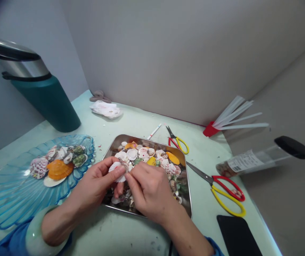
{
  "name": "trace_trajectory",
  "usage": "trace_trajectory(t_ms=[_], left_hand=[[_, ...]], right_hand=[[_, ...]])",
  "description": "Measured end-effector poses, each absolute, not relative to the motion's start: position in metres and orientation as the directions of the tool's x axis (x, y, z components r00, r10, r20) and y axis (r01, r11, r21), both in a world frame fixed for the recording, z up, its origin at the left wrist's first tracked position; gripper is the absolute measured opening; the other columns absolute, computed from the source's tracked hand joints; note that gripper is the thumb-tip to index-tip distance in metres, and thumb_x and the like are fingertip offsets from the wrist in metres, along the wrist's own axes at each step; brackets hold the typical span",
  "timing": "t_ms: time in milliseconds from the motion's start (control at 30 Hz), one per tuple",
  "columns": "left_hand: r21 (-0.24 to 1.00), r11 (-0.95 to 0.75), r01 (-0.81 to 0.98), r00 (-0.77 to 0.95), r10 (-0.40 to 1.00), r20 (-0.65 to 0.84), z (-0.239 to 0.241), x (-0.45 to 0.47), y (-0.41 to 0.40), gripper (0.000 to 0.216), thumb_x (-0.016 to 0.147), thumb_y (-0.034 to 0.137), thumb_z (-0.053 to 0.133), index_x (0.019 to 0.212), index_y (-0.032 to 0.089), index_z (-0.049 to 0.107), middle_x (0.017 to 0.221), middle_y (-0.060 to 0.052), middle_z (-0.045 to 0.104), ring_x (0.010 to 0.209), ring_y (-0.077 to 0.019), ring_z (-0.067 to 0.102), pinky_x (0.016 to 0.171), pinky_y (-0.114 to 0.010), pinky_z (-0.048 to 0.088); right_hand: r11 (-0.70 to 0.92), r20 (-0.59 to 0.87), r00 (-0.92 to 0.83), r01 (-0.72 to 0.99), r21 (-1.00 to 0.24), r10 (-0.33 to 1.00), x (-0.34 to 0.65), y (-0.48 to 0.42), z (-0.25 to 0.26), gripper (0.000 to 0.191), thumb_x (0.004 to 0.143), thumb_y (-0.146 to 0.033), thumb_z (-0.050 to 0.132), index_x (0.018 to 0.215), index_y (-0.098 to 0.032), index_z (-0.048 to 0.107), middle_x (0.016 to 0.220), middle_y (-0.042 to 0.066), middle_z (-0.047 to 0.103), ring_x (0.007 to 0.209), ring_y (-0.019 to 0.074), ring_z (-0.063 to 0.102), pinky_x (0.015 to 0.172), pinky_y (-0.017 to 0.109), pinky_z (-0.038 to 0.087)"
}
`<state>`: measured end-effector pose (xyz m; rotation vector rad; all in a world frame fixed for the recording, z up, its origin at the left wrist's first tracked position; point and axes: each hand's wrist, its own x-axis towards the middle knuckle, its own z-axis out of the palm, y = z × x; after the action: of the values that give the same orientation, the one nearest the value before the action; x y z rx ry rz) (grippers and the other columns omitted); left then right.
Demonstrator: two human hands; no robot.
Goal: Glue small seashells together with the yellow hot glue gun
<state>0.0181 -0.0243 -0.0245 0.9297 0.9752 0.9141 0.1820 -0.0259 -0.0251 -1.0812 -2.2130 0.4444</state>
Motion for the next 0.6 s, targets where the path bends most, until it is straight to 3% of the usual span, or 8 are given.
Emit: trace_trajectory(t_ms=[367, 467, 600], left_hand=[[0.917, 0.315, -0.244, 0.270, 0.930, -0.248, -0.0259, 0.0176, -0.0239, 0.023, 0.082, 0.039, 0.064, 0.084, 0.017, 0.056, 0.049, 0.004, 0.057, 0.042, -0.0078, 0.048, 0.043, -0.017, 0.040], [0.916, 0.314, -0.249, 0.275, 0.930, -0.245, -0.0268, 0.0181, -0.0239, 0.023, 0.082, 0.038, 0.064, 0.084, 0.017, 0.056, 0.049, 0.004, 0.056, 0.042, -0.0078, 0.048, 0.043, -0.017, 0.040], [0.909, 0.321, -0.267, 0.278, 0.928, -0.246, -0.0285, 0.0182, -0.0237, 0.024, 0.081, 0.039, 0.066, 0.084, 0.017, 0.056, 0.050, 0.004, 0.057, 0.042, -0.0074, 0.047, 0.043, -0.017, 0.040]], right_hand=[[0.622, 0.448, -0.432, 0.554, -0.553, 0.783, 0.1812, -0.0269, -0.0255, 0.022, 0.093, -0.021, 0.051, 0.072, -0.016, 0.056, 0.064, -0.001, 0.049, 0.059, 0.0118, 0.045, 0.059, 0.026, 0.033], [0.659, 0.476, -0.459, 0.582, -0.477, 0.750, 0.1810, -0.0262, -0.0253, 0.024, 0.094, -0.020, 0.049, 0.071, -0.016, 0.057, 0.063, 0.000, 0.048, 0.058, 0.0125, 0.045, 0.059, 0.027, 0.033], [0.706, 0.525, -0.523, 0.665, -0.241, 0.672, 0.1799, -0.0262, -0.0245, 0.033, 0.094, -0.022, 0.048, 0.063, -0.018, 0.058, 0.060, 0.001, 0.048, 0.056, 0.0136, 0.041, 0.056, 0.029, 0.029]])
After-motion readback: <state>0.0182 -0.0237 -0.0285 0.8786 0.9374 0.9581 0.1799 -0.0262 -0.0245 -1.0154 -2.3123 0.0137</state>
